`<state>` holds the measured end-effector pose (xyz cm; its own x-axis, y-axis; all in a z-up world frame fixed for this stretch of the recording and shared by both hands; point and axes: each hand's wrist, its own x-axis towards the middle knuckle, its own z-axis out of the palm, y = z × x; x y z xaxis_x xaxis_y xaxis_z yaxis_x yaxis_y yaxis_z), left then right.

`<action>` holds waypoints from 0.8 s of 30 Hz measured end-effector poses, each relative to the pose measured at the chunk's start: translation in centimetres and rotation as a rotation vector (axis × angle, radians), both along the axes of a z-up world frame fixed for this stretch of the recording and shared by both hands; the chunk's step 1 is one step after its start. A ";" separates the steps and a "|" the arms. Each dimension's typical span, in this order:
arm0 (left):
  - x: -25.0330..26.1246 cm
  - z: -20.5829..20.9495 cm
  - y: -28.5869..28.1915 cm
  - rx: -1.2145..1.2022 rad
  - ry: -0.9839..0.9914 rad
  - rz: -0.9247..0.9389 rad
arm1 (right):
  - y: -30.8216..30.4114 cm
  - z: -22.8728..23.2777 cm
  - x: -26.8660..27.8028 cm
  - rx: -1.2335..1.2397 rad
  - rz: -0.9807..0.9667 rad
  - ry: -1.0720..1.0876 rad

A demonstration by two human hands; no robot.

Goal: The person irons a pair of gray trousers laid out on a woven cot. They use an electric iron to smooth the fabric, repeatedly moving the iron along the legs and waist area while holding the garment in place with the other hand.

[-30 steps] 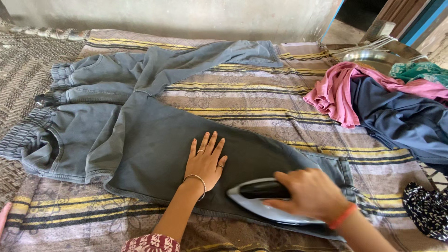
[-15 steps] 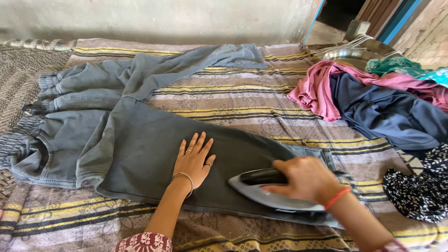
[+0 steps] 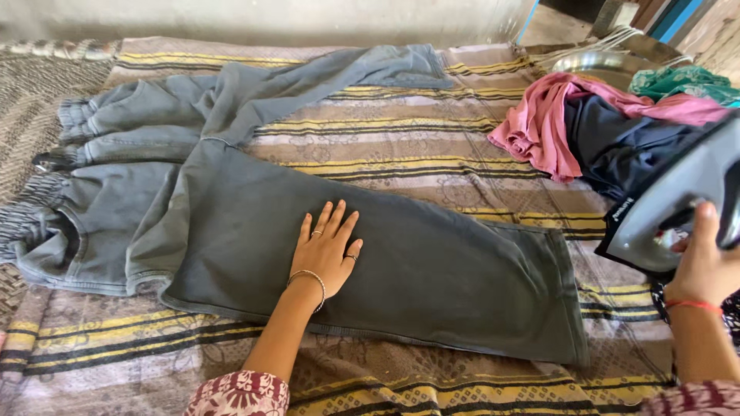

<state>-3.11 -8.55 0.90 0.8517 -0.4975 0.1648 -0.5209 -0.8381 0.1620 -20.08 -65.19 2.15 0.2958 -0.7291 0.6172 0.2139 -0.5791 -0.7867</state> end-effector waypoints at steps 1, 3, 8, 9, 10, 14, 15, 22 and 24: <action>0.0 0.0 0.0 -0.006 -0.005 -0.001 | 0.3 -0.9 -0.3 0.032 0.040 -0.088; 0.0 0.1 -0.1 -0.011 -0.006 0.002 | 1.5 -2.1 -1.1 0.052 0.076 -0.177; -0.2 0.1 -0.1 -0.005 0.000 0.010 | 1.8 -4.4 -3.5 0.254 0.034 -0.151; -0.2 0.1 -0.1 -0.010 0.005 0.010 | 1.8 -4.9 -3.8 0.229 0.038 -0.156; -0.1 0.3 -0.2 -0.015 0.007 0.007 | 2.1 -4.9 -4.0 0.204 0.040 -0.164; -0.3 0.5 -0.1 0.014 0.022 0.021 | 4.8 -2.9 -3.7 0.185 -0.085 -0.160; -0.3 0.5 -0.1 0.015 0.027 0.023 | 5.0 -2.5 -3.7 0.143 -0.074 -0.162; -0.5 0.2 0.0 0.004 0.022 0.015 | 0.4 -6.6 -6.0 0.217 -0.031 0.043; -0.8 0.3 0.2 -0.017 0.020 -0.006 | 0.7 -6.3 -5.9 0.274 0.045 0.051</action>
